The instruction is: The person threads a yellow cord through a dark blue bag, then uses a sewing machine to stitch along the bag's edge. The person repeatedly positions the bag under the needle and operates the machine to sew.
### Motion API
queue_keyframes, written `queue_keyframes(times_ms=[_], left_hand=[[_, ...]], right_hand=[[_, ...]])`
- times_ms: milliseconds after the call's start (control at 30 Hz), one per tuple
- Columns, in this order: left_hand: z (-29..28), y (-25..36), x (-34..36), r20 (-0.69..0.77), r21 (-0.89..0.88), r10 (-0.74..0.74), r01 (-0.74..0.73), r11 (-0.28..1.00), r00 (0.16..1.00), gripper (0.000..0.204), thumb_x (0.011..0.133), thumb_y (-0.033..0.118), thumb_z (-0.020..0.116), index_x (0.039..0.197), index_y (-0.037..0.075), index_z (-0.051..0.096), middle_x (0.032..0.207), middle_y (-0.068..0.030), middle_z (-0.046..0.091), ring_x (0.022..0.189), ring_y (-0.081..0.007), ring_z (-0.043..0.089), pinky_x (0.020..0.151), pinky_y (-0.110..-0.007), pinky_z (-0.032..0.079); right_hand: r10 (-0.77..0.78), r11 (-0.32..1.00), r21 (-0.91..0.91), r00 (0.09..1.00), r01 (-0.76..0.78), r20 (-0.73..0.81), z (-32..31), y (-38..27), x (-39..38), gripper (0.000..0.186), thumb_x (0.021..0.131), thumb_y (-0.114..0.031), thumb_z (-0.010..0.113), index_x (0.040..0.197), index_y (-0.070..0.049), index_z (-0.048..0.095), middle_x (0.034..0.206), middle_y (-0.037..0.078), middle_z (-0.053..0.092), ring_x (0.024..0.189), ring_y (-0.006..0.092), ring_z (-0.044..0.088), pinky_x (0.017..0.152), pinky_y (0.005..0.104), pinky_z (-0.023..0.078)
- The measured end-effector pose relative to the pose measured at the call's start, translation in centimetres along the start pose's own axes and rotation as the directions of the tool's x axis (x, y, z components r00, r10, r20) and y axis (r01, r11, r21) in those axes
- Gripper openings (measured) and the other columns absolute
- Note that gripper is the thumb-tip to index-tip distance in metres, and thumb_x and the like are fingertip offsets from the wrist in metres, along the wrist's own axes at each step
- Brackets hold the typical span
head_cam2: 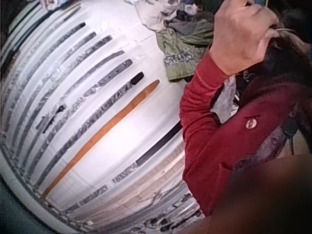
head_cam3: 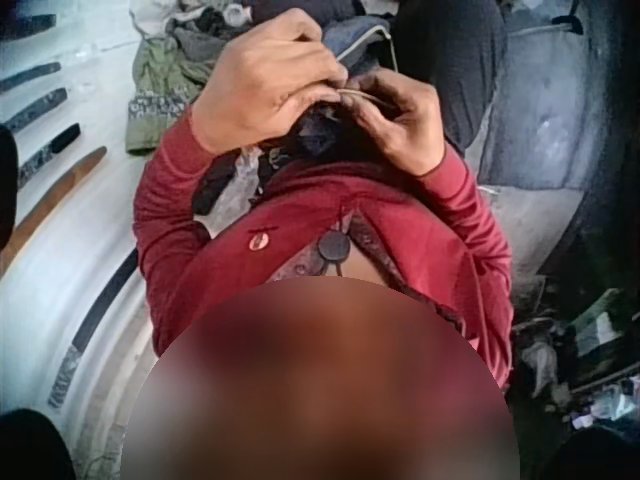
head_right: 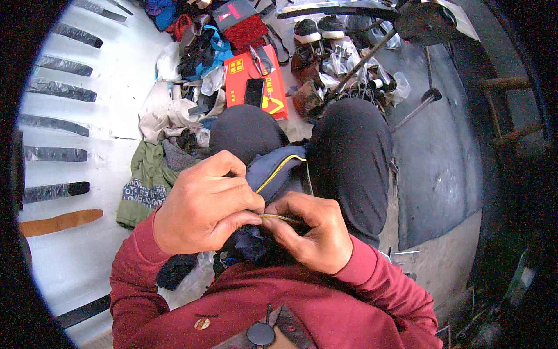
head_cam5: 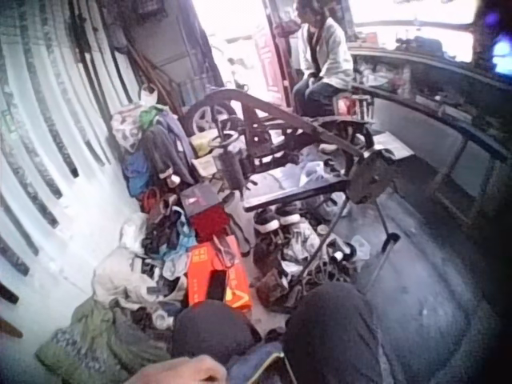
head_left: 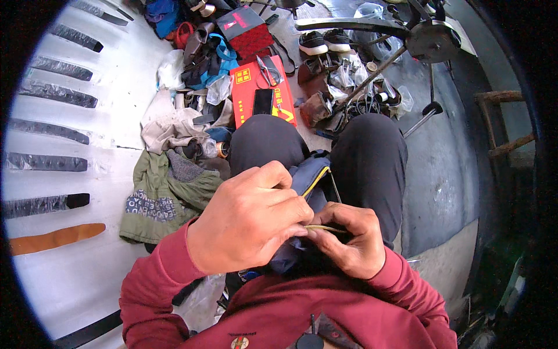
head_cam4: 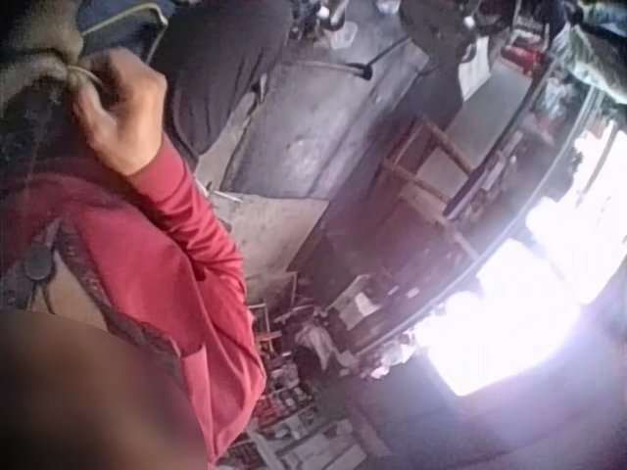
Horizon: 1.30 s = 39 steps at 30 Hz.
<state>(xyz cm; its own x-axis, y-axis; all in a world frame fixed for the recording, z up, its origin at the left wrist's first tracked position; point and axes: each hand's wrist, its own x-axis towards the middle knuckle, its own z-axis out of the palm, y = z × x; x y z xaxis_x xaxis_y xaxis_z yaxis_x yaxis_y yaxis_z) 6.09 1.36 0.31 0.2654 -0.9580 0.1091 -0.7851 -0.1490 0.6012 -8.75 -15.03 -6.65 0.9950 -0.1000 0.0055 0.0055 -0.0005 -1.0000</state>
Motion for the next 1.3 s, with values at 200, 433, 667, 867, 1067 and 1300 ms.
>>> queue_keyframes(times_ms=[200,433,667,867,1067,1300], left_hand=[[0.0,-0.6,-0.7,-0.028,-0.079,-0.032,0.03,0.996,0.999,0.022,0.072,0.004,0.08,0.09,0.007,0.068,0.081,-0.0083,0.066,0.081,-0.0304,0.06,0.071,-0.039,0.05],[-0.7,0.0,-1.2,0.024,-0.093,-0.125,0.126,0.988,0.992,0.021,0.078,0.008,0.078,0.095,0.008,0.066,0.082,-0.0077,0.064,0.078,-0.0288,0.061,0.068,-0.04,0.05],[-0.3,0.0,-0.9,0.112,-0.15,-0.151,0.167,0.975,0.982,0.018,0.078,0.008,0.08,0.093,0.006,0.07,0.082,-0.0108,0.069,0.072,-0.0315,0.068,0.064,-0.039,0.052],[-0.3,-0.1,-1.0,0.138,-0.236,-0.154,0.184,0.954,0.978,0.014,0.084,0.012,0.078,0.093,0.005,0.07,0.081,-0.0118,0.069,0.073,-0.0331,0.068,0.064,-0.04,0.052],[-0.4,-0.5,-1.2,0.188,-0.308,-0.18,0.232,0.923,0.966,0.012,0.088,0.012,0.075,0.093,0.003,0.07,0.082,-0.0119,0.07,0.075,-0.032,0.069,0.067,-0.039,0.052],[-0.6,-0.2,-1.5,0.178,-0.359,-0.219,0.271,0.893,0.959,0.006,0.088,0.005,0.072,0.092,0.003,0.067,0.078,-0.0124,0.066,0.072,-0.0308,0.066,0.064,-0.039,0.05]], right_hand=[[-0.006,1.0,0.012,0.999,0.005,0.053,-0.3,0.1,0.5,0.007,0.09,-0.004,0.073,0.095,0.001,0.072,0.082,0.012,0.07,0.072,0.0203,0.069,0.067,0.0321,0.054],[-0.04,0.999,0.008,0.998,0.04,0.054,-0.2,0.2,1.0,0.01,0.091,-0.008,0.076,0.096,0.0,0.073,0.083,0.014,0.07,0.073,0.0245,0.07,0.067,0.0341,0.054],[-0.083,0.995,-0.042,0.99,0.089,0.116,-0.9,0.3,1.3,0.01,0.093,-0.009,0.074,0.097,-0.001,0.073,0.084,0.016,0.068,0.075,0.0321,0.067,0.067,0.0387,0.052],[-0.153,0.985,-0.049,0.975,0.163,0.162,-1.1,0.6,1.6,0.013,0.092,-0.011,0.075,0.1,-0.001,0.073,0.085,0.015,0.067,0.075,0.0335,0.065,0.066,0.0404,0.051],[-0.126,0.981,-0.119,0.97,0.153,0.207,-1.0,-0.1,1.5,0.02,0.089,-0.014,0.079,0.103,-0.001,0.073,0.09,0.016,0.068,0.08,0.0347,0.067,0.069,0.0401,0.053],[-0.073,0.991,-0.101,0.992,0.084,0.103,-3.2,-0.8,1.6,0.018,0.086,-0.01,0.082,0.099,0.0,0.074,0.09,0.01,0.069,0.081,0.0207,0.068,0.073,0.0313,0.054]])
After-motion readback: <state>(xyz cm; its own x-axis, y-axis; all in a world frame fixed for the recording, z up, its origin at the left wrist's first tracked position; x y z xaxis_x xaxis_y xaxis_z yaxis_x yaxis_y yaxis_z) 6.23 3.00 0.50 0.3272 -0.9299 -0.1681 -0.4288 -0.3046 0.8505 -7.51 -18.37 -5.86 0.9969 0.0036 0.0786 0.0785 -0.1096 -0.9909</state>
